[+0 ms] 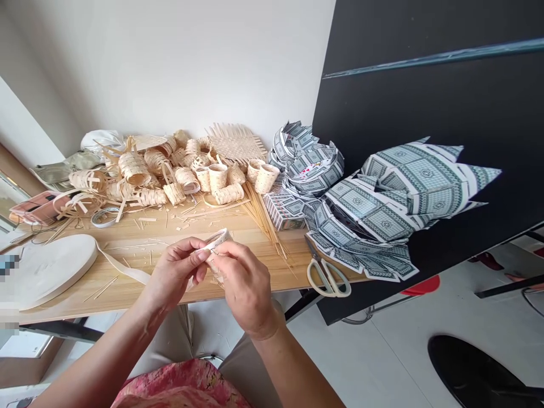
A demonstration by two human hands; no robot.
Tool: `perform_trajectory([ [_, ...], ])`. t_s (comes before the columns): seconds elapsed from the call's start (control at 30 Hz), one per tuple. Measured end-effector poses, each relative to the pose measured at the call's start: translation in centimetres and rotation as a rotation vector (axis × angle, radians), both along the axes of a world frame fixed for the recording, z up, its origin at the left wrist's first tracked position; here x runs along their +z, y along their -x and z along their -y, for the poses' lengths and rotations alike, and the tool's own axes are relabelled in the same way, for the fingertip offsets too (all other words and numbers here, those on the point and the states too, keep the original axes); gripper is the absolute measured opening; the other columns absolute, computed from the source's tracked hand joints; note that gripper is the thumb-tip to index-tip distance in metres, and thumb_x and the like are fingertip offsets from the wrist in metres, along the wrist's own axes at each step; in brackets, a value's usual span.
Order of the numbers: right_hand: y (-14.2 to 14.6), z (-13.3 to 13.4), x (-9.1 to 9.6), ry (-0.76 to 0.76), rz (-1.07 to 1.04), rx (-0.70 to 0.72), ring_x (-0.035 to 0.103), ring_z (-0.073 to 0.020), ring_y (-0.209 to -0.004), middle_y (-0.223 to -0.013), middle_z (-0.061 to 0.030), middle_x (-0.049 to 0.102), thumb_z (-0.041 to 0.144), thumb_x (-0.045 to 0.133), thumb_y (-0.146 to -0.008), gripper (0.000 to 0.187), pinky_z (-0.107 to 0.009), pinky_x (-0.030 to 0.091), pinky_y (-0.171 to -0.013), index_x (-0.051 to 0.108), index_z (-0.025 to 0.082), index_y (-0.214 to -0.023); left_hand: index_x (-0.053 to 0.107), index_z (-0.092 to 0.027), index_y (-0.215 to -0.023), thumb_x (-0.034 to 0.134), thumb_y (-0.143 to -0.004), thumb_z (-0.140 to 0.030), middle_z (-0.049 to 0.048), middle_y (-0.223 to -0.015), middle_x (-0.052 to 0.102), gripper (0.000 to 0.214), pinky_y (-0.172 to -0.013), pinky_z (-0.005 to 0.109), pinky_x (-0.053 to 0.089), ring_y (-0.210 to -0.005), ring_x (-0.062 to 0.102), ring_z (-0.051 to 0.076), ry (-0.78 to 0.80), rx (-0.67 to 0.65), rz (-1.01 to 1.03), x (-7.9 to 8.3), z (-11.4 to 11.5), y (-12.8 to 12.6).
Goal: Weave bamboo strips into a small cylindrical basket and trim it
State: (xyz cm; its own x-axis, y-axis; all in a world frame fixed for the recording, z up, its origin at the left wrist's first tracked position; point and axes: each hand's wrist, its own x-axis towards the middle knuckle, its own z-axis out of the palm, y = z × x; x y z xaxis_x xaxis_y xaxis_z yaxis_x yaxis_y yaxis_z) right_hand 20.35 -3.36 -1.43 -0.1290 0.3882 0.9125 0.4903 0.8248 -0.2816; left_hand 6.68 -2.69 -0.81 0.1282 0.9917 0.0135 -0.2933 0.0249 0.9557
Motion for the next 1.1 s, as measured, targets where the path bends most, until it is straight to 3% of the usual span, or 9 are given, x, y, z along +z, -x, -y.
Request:
perform_trajectory([
  [0.13,0.3,0.1,-0.2,0.095,-0.116,-0.037,0.063,-0.0156,-0.082,-0.092,-0.0036,0.066,0.007,0.046,-0.085,0.020,-0.028,0.053,-0.072,0.055,0.021,-0.095,0.058,-0.015,-0.070,0.071,-0.064,-0.037,-0.0054,-0.040,0.051,0.026,-0.038,0.016,0.028,-0.036,0.043,0.005,0.022,0.028,0.013,-0.2,0.1,0.1],
  [0.27,0.2,0.3,0.4,0.199,-0.184,-0.021,0.062,-0.0142,-0.077,-0.082,-0.0013,0.066,0.008,0.050,-0.084,0.016,-0.025,0.051,-0.071,0.058,0.021,-0.087,0.057,-0.015,-0.070,0.070,-0.065,-0.037,-0.0055,-0.040,0.051,0.026,-0.038,0.016,0.027,-0.036,0.042,0.005,0.036,0.039,0.038,-0.2,0.3,0.0],
  [0.47,-0.7,0.4,0.8,0.515,-0.395,0.173,0.058,-0.0135,-0.062,-0.069,0.0001,0.063,0.014,0.058,-0.077,0.009,-0.023,0.048,-0.056,0.063,0.021,-0.074,0.058,-0.015,-0.068,0.071,-0.063,-0.036,-0.0058,-0.042,0.051,0.025,-0.039,0.016,0.027,-0.037,0.041,0.005,0.043,0.055,0.050,-0.1,0.3,-0.1],
  [0.63,-0.8,0.5,0.9,0.721,-0.590,0.349,0.048,-0.0102,-0.047,-0.053,0.0025,0.051,0.021,0.060,-0.073,0.010,-0.020,0.040,-0.042,0.059,0.018,-0.064,0.058,-0.016,-0.070,0.068,-0.068,-0.034,-0.0063,-0.040,0.049,0.020,-0.042,0.017,0.029,-0.038,0.040,0.005,-0.030,0.053,0.011,-0.4,0.4,-0.5],
  [0.73,-1.0,0.8,1.2,0.666,-0.465,0.287,0.050,-0.0112,-0.048,-0.055,0.0019,0.054,0.020,0.059,-0.075,0.008,-0.020,0.042,-0.043,0.061,0.019,-0.067,0.058,-0.016,-0.070,0.068,-0.068,-0.034,-0.0060,-0.041,0.050,0.021,-0.042,0.017,0.028,-0.038,0.040,0.005,-0.009,0.043,0.015,-0.3,0.3,-0.6],
  [0.9,-1.3,1.4,1.5,0.322,-0.058,-0.063,0.060,-0.0149,-0.069,-0.080,-0.0033,0.063,0.010,0.047,-0.084,0.023,-0.024,0.046,-0.060,0.066,0.022,-0.092,0.058,-0.016,-0.070,0.070,-0.066,-0.033,-0.0066,-0.040,0.049,0.021,-0.040,0.016,0.026,-0.036,0.037,0.004,0.056,0.046,0.093,0.0,0.4,-0.7],
  [1.1,-0.7,1.7,1.4,0.207,0.173,-0.295,0.054,-0.0164,-0.062,-0.066,-0.0036,0.059,0.011,0.042,-0.086,0.022,-0.027,0.040,-0.058,0.063,0.017,-0.085,0.060,-0.017,-0.071,0.070,-0.066,-0.030,-0.0069,-0.042,0.049,0.017,-0.040,0.016,0.028,-0.038,0.040,0.004,-0.004,0.130,0.128,0.0,0.8,-1.0],
])
